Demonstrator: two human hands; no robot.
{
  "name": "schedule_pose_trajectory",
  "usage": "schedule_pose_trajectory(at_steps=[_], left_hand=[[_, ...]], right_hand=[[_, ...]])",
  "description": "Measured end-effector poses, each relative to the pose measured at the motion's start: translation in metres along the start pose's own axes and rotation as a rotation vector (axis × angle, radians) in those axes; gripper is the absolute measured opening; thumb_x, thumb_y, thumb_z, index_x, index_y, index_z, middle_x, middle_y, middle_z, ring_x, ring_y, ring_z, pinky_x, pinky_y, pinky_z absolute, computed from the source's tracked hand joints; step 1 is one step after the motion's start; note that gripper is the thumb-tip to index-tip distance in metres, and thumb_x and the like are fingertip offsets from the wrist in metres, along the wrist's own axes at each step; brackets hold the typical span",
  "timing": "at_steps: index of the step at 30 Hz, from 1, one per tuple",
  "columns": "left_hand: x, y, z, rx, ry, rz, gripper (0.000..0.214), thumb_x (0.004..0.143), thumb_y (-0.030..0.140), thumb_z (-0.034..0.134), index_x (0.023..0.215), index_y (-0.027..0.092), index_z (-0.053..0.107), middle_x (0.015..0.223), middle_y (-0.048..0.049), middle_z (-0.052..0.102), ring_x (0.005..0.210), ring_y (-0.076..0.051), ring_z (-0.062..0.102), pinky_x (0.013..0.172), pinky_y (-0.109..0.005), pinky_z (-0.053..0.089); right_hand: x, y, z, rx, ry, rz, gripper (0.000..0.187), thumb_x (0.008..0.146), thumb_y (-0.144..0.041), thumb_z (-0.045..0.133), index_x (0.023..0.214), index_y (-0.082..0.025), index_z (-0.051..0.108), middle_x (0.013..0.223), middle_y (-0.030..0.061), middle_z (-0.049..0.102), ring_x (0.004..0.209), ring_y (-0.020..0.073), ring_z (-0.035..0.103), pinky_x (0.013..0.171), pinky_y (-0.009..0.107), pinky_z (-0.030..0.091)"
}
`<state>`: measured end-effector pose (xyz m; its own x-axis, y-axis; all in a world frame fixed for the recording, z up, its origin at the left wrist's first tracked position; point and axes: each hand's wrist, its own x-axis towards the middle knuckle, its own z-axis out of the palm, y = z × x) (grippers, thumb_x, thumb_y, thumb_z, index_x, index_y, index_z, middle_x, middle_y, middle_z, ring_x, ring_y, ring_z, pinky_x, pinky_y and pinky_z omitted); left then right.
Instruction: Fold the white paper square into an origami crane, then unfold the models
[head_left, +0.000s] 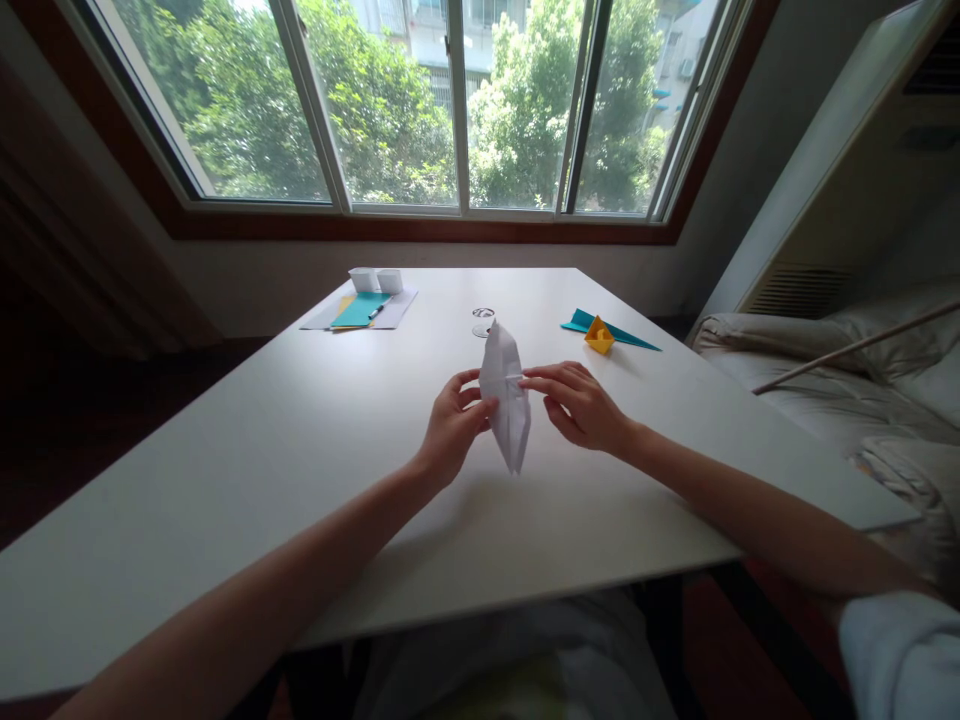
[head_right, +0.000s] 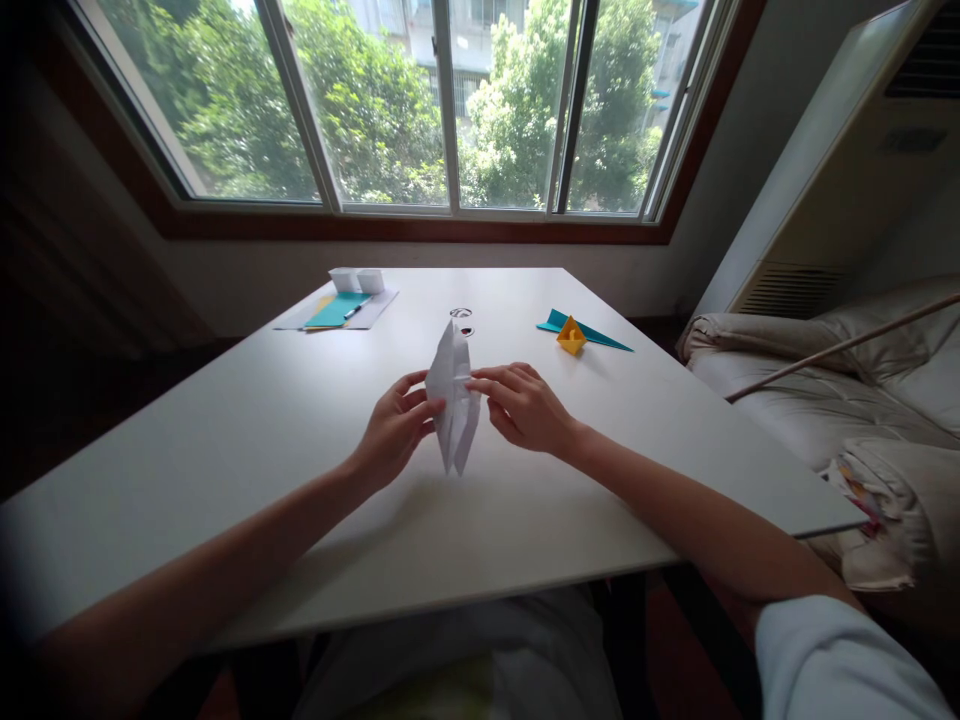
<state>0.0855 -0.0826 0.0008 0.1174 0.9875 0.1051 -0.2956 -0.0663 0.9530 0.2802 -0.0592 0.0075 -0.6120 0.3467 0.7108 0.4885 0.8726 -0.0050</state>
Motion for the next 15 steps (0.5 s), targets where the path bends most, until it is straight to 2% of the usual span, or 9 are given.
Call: schedule_pose_trajectory(at_steps=[3, 7, 10, 15], left_hand=[[-0.002, 0.0, 0.003, -0.069, -0.029, -0.08, 0.054, 0.062, 0.015, 0.071, 0.112, 0.014, 0.049, 0.096, -0.0076, 0.06, 0.081, -0.018, 0.059, 0.07, -0.033, 0.048], [-0.001, -0.005, 0.004, -0.055, -0.069, -0.065, 0.059, 0.061, 0.013, 0.071, 0.115, 0.014, 0.049, 0.102, -0.0095, 0.058, 0.085, -0.02, 0.058, 0.073, -0.034, 0.047], [-0.001, -0.005, 0.004, -0.044, -0.065, -0.024, 0.06, 0.06, 0.013, 0.071, 0.115, 0.016, 0.048, 0.101, -0.0084, 0.057, 0.087, -0.021, 0.058, 0.074, -0.036, 0.047], [-0.004, -0.004, 0.005, 0.027, -0.088, 0.038, 0.047, 0.063, 0.018, 0.071, 0.105, 0.015, 0.05, 0.095, -0.0056, 0.057, 0.082, -0.017, 0.057, 0.071, -0.033, 0.048]], right_hand=[[0.003, -0.006, 0.003, 0.007, -0.003, 0.139, 0.023, 0.084, -0.027, 0.049, 0.105, -0.019, 0.056, 0.101, 0.0076, 0.065, 0.094, 0.021, 0.058, 0.08, 0.039, 0.044], [0.007, -0.012, 0.004, 0.08, 0.001, 0.271, 0.031, 0.078, -0.042, 0.059, 0.097, -0.018, 0.06, 0.088, 0.0068, 0.066, 0.08, 0.0195, 0.06, 0.071, 0.034, 0.047], [0.007, -0.015, 0.004, 0.142, -0.023, 0.353, 0.032, 0.079, -0.043, 0.057, 0.1, -0.018, 0.059, 0.088, 0.0059, 0.066, 0.072, 0.0164, 0.059, 0.064, 0.03, 0.047], [0.007, -0.02, 0.007, 0.157, -0.051, 0.411, 0.029, 0.081, -0.04, 0.054, 0.101, -0.019, 0.057, 0.091, 0.0063, 0.065, 0.069, 0.0155, 0.06, 0.06, 0.029, 0.048]])
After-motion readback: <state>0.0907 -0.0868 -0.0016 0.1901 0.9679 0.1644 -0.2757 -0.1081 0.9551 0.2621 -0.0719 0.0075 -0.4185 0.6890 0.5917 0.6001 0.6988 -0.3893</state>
